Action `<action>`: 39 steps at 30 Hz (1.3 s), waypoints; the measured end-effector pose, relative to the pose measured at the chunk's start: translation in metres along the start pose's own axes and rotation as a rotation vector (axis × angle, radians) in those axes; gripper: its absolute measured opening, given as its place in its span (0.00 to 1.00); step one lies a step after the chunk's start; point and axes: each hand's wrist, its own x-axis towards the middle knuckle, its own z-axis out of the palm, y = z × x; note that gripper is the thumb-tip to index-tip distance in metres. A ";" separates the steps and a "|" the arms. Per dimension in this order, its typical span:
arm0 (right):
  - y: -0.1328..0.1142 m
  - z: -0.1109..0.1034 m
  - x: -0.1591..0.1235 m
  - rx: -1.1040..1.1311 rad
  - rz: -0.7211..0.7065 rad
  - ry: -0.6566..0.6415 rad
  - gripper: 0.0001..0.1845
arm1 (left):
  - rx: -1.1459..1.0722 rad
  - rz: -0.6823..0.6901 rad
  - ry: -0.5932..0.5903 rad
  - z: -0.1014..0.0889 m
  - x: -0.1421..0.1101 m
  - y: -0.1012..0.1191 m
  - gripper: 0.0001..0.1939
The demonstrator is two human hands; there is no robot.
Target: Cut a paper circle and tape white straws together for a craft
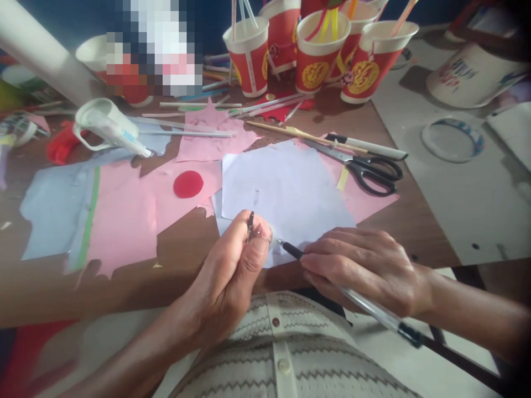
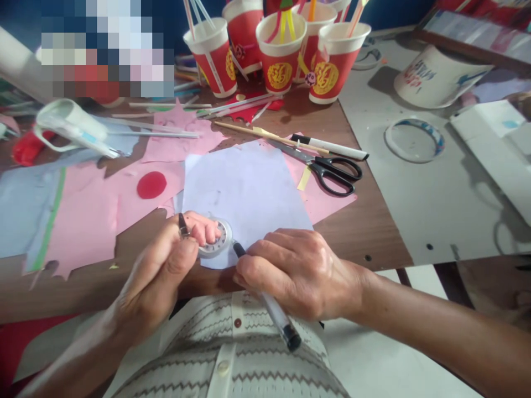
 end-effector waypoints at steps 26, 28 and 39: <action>-0.021 0.022 0.013 0.105 -0.121 0.094 0.06 | 0.022 0.024 0.023 0.003 -0.001 0.000 0.10; -0.022 0.024 0.014 0.117 -0.111 0.075 0.08 | 0.035 0.012 0.015 0.002 -0.001 0.001 0.10; -0.020 0.017 0.010 0.135 -0.088 0.073 0.07 | 0.053 -0.008 0.018 0.002 0.000 0.002 0.11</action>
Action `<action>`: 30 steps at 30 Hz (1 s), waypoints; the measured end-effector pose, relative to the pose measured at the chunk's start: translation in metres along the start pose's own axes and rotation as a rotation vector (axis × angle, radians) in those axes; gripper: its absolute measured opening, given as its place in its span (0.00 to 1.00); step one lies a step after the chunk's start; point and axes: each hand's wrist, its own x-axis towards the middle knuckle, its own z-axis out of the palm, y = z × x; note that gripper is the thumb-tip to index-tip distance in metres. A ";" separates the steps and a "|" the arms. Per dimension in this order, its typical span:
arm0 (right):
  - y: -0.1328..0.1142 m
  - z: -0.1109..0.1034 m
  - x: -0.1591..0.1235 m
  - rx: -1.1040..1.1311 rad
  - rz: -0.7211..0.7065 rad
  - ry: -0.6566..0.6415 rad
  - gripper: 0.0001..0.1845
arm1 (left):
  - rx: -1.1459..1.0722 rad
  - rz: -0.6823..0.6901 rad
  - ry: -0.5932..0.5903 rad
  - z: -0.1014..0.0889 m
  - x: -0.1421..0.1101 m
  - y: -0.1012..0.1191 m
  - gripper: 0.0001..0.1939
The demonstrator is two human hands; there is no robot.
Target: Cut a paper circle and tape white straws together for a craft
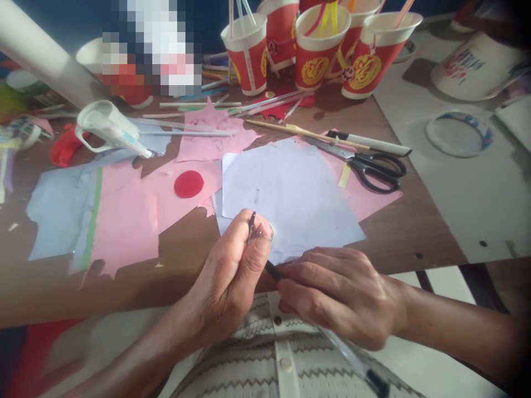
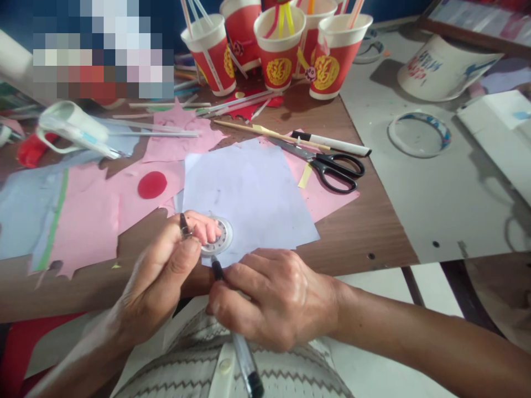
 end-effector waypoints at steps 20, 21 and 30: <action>0.015 -0.016 -0.006 -0.030 0.410 -0.035 0.05 | 0.378 0.431 -0.043 0.008 -0.002 -0.016 0.05; 0.016 -0.017 -0.005 -0.032 0.417 -0.042 0.05 | 0.413 0.458 -0.030 0.009 -0.002 -0.017 0.05; 0.035 -0.022 0.011 -0.178 0.396 -0.110 0.05 | 0.503 0.443 -0.080 0.006 -0.003 -0.016 0.08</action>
